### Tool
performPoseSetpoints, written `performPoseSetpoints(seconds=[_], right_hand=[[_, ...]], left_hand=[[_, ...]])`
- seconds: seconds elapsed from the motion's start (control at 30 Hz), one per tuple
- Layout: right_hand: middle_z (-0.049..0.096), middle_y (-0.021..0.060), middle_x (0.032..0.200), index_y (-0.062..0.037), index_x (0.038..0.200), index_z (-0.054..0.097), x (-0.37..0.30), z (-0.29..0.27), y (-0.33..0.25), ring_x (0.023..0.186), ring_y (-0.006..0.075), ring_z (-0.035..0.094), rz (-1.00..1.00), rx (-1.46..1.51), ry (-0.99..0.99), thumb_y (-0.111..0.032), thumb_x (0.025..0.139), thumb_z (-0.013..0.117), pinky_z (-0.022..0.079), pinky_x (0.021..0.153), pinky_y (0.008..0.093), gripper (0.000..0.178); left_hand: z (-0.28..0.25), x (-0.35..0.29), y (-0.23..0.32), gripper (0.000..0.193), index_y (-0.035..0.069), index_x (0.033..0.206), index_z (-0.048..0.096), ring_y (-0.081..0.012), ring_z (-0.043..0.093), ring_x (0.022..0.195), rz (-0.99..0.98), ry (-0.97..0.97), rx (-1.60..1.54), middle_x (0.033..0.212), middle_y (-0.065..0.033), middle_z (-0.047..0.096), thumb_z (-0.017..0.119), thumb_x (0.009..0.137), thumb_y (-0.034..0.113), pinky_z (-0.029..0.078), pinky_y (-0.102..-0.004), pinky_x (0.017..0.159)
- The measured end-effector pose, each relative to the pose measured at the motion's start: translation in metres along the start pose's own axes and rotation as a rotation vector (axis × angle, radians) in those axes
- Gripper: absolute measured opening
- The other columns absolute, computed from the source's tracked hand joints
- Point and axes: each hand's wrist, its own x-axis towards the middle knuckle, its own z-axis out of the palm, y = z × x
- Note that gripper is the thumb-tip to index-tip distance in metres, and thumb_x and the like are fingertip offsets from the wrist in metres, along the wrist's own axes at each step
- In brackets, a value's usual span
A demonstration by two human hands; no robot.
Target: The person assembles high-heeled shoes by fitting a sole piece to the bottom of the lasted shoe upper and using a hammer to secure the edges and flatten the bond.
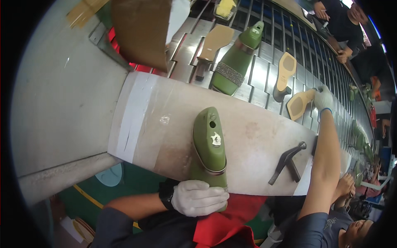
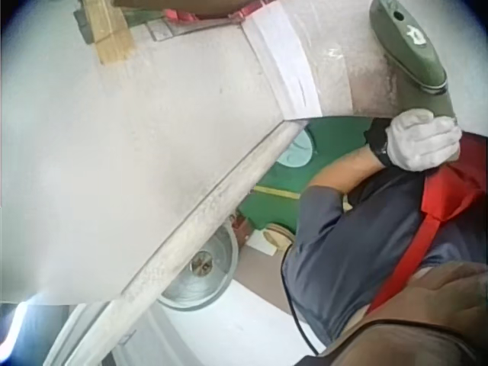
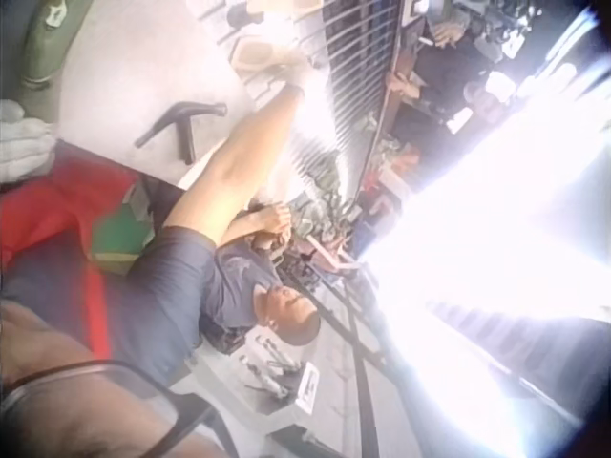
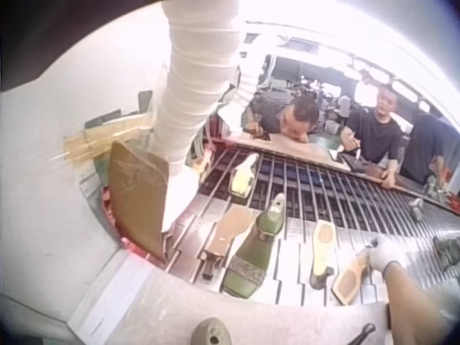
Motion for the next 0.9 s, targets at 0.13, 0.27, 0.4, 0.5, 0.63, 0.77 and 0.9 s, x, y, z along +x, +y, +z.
performPoseSetpoints(seconds=[0.13,0.27,0.4,0.5,0.63,0.77,0.9], right_hand=[[0.077,0.0259,0.127,-0.0059,0.128,0.076,-0.001,-0.013,0.019,0.122,0.0462,0.072,-0.061,-0.078,-0.001,-0.028,0.1,0.07,0.057,0.104,0.0498,0.036],[0.078,0.0267,0.119,-0.0071,0.122,0.078,-0.026,-0.06,-0.006,0.117,0.0457,0.073,-0.057,-0.107,0.042,-0.028,0.097,0.071,0.057,0.101,0.0506,0.033],[0.079,0.0242,0.111,-0.0091,0.111,0.082,-0.033,-0.092,0.002,0.111,0.0439,0.075,-0.107,0.009,0.244,-0.033,0.094,0.074,0.058,0.098,0.0498,0.031],[0.081,0.0207,0.112,-0.0122,0.113,0.085,-0.044,-0.118,-0.02,0.109,0.0406,0.077,-0.07,0.148,0.273,-0.032,0.093,0.076,0.059,0.097,0.0469,0.029],[0.082,0.0124,0.101,-0.0051,0.118,0.084,-0.05,-0.157,-0.026,0.091,0.0157,0.081,-0.007,0.4,0.379,-0.005,0.089,0.066,0.063,0.079,0.0338,0.034],[0.083,0.014,0.098,-0.0132,0.114,0.088,-0.048,-0.182,-0.038,0.092,0.0202,0.08,-0.02,0.729,0.463,-0.005,0.093,0.073,0.06,0.088,0.0329,0.027],[0.083,0.0145,0.103,-0.011,0.105,0.087,-0.092,-0.17,-0.075,0.096,0.0272,0.08,-0.346,0.308,0.124,-0.008,0.094,0.073,0.061,0.09,0.0402,0.018]], left_hand=[[0.016,-0.001,0.001,0.023,0.019,0.118,0.079,-0.0101,0.075,0.123,0.002,0.04,0.042,0.123,0.0048,0.083,0.084,0.095,0.014,0.048,-0.0347,0.12],[0.015,-0.006,-0.003,0.02,0.018,0.115,0.079,-0.0149,0.074,0.122,0.052,0.09,0.077,0.126,0.0032,0.082,0.077,0.094,0.018,0.044,-0.0408,0.121],[0.02,-0.005,-0.006,0.029,0.017,0.119,0.078,-0.0198,0.07,0.127,0.106,0.053,0.085,0.129,0.002,0.081,0.081,0.092,0.029,0.043,-0.0456,0.121],[0.019,-0.001,-0.001,0.028,0.017,0.114,0.079,-0.0174,0.073,0.123,0.014,0.058,0.086,0.127,0.0003,0.082,0.086,0.087,0.023,0.044,-0.042,0.121],[0.019,-0.003,0.002,0.031,0.016,0.117,0.078,-0.0182,0.074,0.123,0.035,0.049,0.081,0.126,0.0,0.082,0.085,0.088,0.024,0.043,-0.0436,0.122],[0.017,-0.003,0.004,0.033,0.015,0.12,0.076,-0.0193,0.074,0.122,0.035,0.038,0.075,0.125,-0.0009,0.082,0.084,0.09,0.026,0.043,-0.045,0.121],[0.015,-0.009,0.004,0.037,0.015,0.121,0.076,-0.0228,0.072,0.123,0.034,0.019,0.094,0.127,-0.002,0.08,0.084,0.089,0.03,0.042,-0.0483,0.121]])
